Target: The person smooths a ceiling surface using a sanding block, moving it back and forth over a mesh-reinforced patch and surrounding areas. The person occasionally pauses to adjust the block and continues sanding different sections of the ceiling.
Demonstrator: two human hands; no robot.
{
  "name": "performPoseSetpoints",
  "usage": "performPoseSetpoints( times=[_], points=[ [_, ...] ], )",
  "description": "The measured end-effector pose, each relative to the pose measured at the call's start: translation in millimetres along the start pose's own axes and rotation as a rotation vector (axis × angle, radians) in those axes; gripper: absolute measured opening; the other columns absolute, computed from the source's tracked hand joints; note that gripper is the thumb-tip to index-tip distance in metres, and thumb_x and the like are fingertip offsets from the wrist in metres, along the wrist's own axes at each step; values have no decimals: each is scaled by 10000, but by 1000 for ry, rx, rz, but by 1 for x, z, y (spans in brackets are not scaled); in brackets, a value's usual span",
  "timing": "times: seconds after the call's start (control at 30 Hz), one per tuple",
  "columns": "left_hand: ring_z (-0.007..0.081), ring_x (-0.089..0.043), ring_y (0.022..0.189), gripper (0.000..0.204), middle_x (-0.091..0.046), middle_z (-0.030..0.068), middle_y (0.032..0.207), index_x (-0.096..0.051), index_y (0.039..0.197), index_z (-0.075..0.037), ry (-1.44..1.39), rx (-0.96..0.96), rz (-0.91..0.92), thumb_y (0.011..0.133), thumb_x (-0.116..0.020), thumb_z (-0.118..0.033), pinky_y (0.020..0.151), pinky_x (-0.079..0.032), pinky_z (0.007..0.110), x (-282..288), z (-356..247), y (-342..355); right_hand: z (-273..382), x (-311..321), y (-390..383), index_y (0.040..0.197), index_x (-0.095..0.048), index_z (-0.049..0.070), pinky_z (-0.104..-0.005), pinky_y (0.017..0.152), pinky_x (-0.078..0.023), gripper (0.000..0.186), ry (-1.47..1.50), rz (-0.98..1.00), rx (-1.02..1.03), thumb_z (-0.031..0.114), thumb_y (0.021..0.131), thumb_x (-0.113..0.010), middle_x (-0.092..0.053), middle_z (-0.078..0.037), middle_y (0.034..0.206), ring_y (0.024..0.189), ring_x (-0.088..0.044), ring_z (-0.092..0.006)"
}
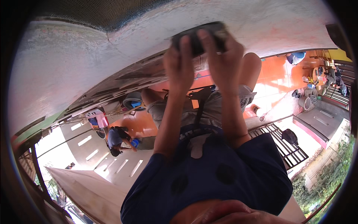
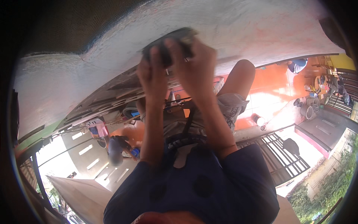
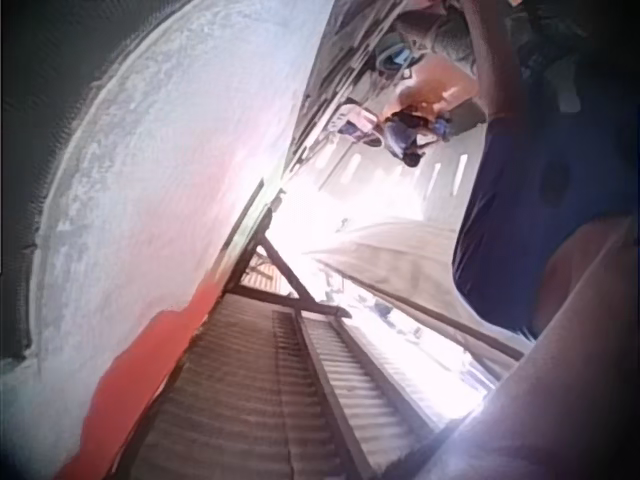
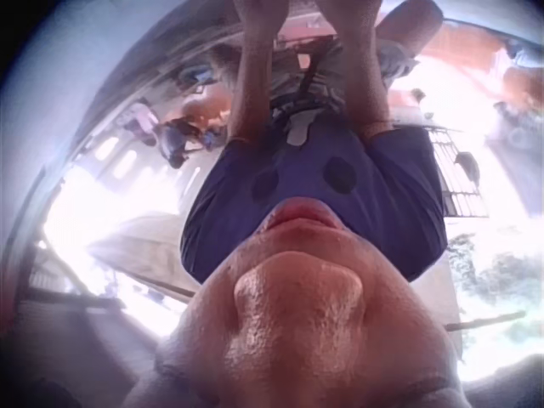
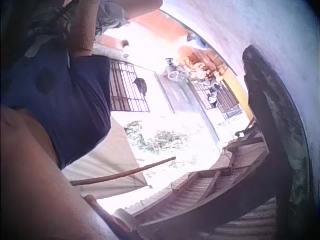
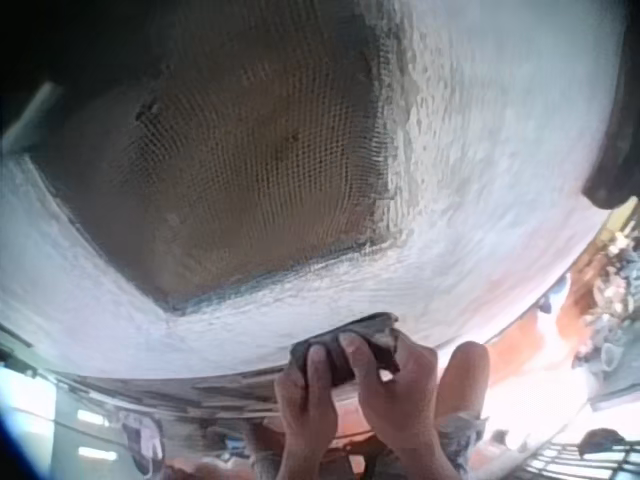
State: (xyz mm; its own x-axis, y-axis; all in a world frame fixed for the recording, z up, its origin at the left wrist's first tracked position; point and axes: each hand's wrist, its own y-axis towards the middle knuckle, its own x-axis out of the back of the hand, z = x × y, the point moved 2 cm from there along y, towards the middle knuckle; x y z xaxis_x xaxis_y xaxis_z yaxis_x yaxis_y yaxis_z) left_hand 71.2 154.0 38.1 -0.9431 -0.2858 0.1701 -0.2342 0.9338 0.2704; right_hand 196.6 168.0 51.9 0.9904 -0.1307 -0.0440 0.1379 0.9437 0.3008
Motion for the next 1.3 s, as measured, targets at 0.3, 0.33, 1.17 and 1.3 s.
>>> performPoseSetpoints(
  times=[0.3, 0.33, 1.17, 1.3],
  points=[
    [284, -683, 767, 169, -729, 170, 920, -688, 1113, 18, -154, -207, 473, 978, -658, -80, 707, -517, 361, -56, -35, -21, -2, 142, -21, 1242, -676, -33, -343, 965, -478, 358, 194, 134, -8, 66, 906, -753, -719, -91, 1152, 1096, -644, -168],
    [250, -689, 797, 186, -742, 148, 951, -697, 1136, 10, -64, -110, 538, 971, -669, -72, 735, -522, 347, -41, -25, -27, -8, 138, -29, 1232, -692, -17, -347, 955, -477, 353, 100, 155, -127, 40, 890, -761, -724, -83, 1146, 1078, -644, -174],
    [50, -526, 699, 238, -649, -7, 729, -701, 902, 29, -189, 294, 297, 966, -715, -200, 634, -426, 261, 50, 3, -75, 0, 52, -60, 1159, -689, -22, -349, 943, -479, 358, 198, 324, -250, 93, 848, -824, -644, -104, 1216, 1080, -605, -199],
    [35, -525, 717, 264, -648, -12, 740, -700, 913, 35, -209, 303, 323, 975, -717, -221, 630, -423, 242, 61, 0, -72, 15, 41, -55, 1265, -664, -7, -439, 1069, -476, 585, -103, 301, 18, 91, 729, -877, -509, -162, 1475, 1288, -548, -292]
  ],
)
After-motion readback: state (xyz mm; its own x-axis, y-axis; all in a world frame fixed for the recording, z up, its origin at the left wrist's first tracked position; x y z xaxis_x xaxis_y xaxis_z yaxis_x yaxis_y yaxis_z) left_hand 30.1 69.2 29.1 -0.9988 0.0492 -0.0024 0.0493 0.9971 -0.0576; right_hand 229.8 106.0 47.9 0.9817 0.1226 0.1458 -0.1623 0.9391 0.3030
